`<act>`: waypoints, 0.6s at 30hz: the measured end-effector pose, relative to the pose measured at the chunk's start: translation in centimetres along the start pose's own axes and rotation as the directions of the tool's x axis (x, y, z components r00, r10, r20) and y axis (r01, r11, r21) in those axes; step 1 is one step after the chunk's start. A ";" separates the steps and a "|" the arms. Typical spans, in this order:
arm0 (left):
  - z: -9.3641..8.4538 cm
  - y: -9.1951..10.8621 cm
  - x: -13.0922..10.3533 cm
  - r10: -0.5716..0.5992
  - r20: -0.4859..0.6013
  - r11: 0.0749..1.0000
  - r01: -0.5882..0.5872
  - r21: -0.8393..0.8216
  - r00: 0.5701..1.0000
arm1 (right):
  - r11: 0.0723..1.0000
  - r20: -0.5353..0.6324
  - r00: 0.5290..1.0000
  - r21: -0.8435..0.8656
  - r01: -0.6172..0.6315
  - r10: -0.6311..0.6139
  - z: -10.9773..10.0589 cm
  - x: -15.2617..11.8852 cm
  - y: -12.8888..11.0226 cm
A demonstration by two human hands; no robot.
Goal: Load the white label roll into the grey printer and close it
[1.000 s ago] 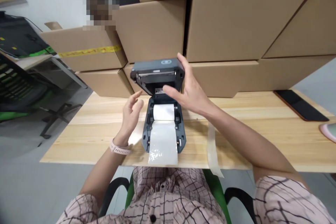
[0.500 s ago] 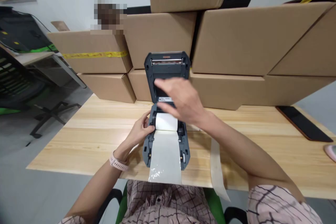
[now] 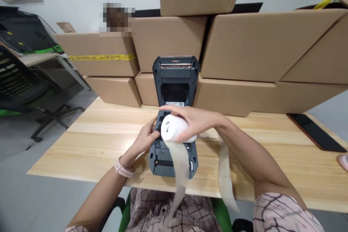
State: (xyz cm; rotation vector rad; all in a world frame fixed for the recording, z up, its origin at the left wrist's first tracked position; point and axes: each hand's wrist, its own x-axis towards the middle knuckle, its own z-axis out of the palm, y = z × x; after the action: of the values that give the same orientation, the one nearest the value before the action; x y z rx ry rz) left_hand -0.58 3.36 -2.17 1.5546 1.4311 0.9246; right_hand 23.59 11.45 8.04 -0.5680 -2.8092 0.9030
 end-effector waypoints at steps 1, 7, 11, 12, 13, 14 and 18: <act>0.0 -0.1 0.0 -0.002 -0.003 1.000 0.002 -0.002 1.000 | 0.999 -0.062 0.998 0.051 0.016 -0.013 -0.8 -1.5 -0.2; 0.2 -0.2 0.0 0.005 -0.023 0.998 -0.006 -0.060 1.000 | 0.954 -0.373 0.884 0.206 -0.216 0.281 -2.7 -9.5 3.1; 0.3 -0.4 0.0 -0.007 -0.016 0.996 0.006 -0.087 1.000 | 0.878 -0.373 0.812 0.354 -0.323 0.449 -0.8 -10.9 7.7; 0.3 -0.5 0.0 -0.008 -0.014 0.996 0.006 -0.089 1.000 | 0.867 -0.364 0.809 0.376 -0.326 0.462 -0.1 -10.7 8.7; 0.3 -0.5 0.0 -0.008 -0.015 0.996 0.006 -0.087 1.000 | 0.856 -0.349 0.808 0.396 -0.332 0.474 0.5 -10.5 9.6; 0.4 -0.5 0.1 -0.008 -0.017 0.996 0.006 -0.083 1.000 | 0.843 -0.332 0.807 0.416 -0.340 0.489 1.1 -10.2 10.3; 0.4 -0.3 0.1 -0.009 -0.003 0.994 0.009 -0.111 1.000 | 0.788 -0.303 0.792 0.520 -0.329 0.530 2.7 -10.7 12.0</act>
State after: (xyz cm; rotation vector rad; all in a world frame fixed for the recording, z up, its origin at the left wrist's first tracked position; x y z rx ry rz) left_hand -0.35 3.42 -2.63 1.4643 1.3650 0.9848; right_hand 36.50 14.75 -1.35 -1.2090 -1.9951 1.2595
